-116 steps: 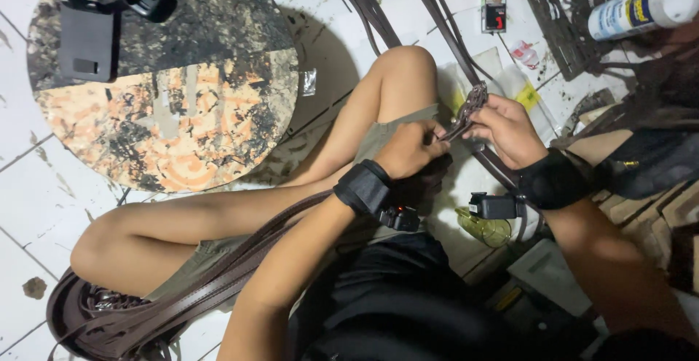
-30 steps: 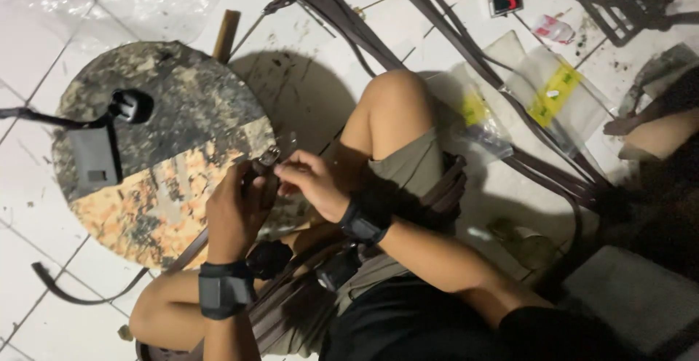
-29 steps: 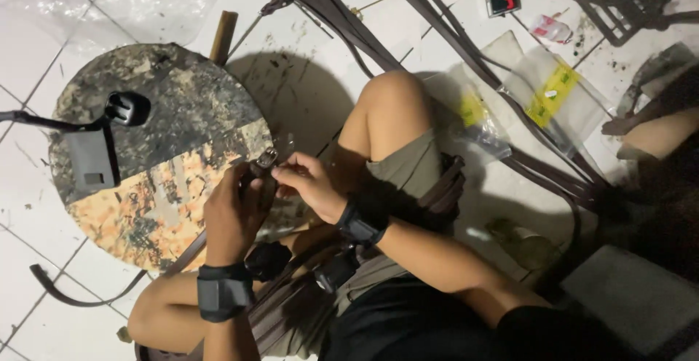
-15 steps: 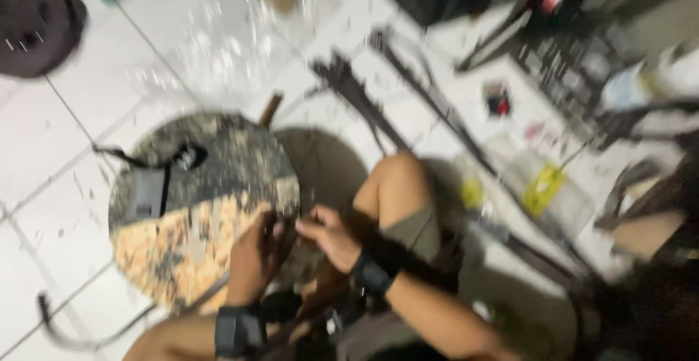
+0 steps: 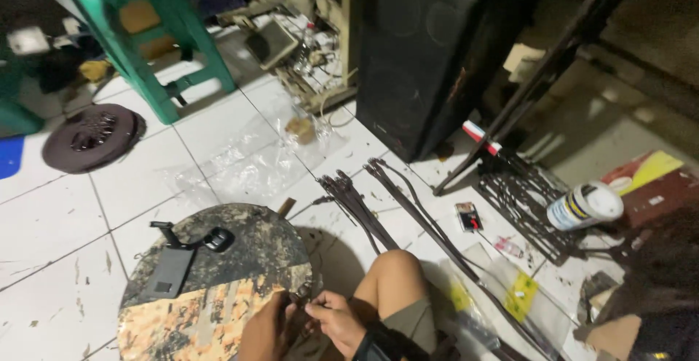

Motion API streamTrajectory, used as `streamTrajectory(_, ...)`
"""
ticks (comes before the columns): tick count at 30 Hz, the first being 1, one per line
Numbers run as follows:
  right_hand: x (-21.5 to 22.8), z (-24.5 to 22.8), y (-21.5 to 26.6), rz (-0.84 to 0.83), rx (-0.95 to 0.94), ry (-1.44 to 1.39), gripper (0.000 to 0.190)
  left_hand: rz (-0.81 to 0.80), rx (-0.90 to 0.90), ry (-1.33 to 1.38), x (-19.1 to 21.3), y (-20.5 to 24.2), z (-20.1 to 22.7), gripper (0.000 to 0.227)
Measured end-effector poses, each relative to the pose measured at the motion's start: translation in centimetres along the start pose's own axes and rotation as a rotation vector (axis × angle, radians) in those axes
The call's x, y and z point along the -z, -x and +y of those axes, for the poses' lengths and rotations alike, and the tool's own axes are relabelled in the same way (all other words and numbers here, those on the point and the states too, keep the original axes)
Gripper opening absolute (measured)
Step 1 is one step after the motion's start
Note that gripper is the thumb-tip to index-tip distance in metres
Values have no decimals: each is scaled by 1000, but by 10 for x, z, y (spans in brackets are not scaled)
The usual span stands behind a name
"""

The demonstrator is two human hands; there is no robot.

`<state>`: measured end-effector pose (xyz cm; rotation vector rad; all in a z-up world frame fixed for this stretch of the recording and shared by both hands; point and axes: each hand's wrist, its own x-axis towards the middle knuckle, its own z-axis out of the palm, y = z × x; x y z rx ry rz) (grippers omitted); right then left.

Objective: The person assembles leather straps by attaching metal hardware and heat-finishes the ends.

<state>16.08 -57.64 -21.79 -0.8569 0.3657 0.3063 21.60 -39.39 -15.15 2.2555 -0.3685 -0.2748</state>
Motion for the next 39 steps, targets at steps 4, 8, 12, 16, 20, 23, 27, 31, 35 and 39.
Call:
streamTrajectory(4, -1, -3, -1, 35, -23, 1, 8, 33, -13, 1, -5, -1, -10, 27)
streamTrajectory(8, 11, 15, -9, 60, 37, 51, 10, -33, -41, -90, 7, 8, 6, 27)
streamTrajectory(12, -8, 5, 9, 124, 22, 59, 12, -62, -84, -2, 28, 15, 37, 24)
streamTrajectory(16, 1, -16, 28, 168, -3, 14, 9, -47, -78, -47, 36, 13, 58, 27)
streamTrajectory(20, 75, -47, 83, 176, 113, 162, 15, 41, -208, -78, 28, 20, 36, 28)
streamTrajectory(23, 99, -134, 156, 367, -97, 350, 21, -20, -124, -94, 41, 19, 76, 26)
streamTrajectory(27, 172, -109, 209, 346, -356, 447, 29, 17, -142, -81, 36, 22, 72, 24)
streamTrajectory(31, 191, -48, 242, 89, -863, 750, 37, -3, -180, -99, 39, 21, 78, 22)
streamTrajectory(35, 189, -15, 249, 43, -840, 865, 54, 7, -201, -85, 37, 19, 70, 24)
streamTrajectory(39, 168, -37, 245, 143, -891, 1005, 59, 3, -178, -98, 39, 20, 68, 23)
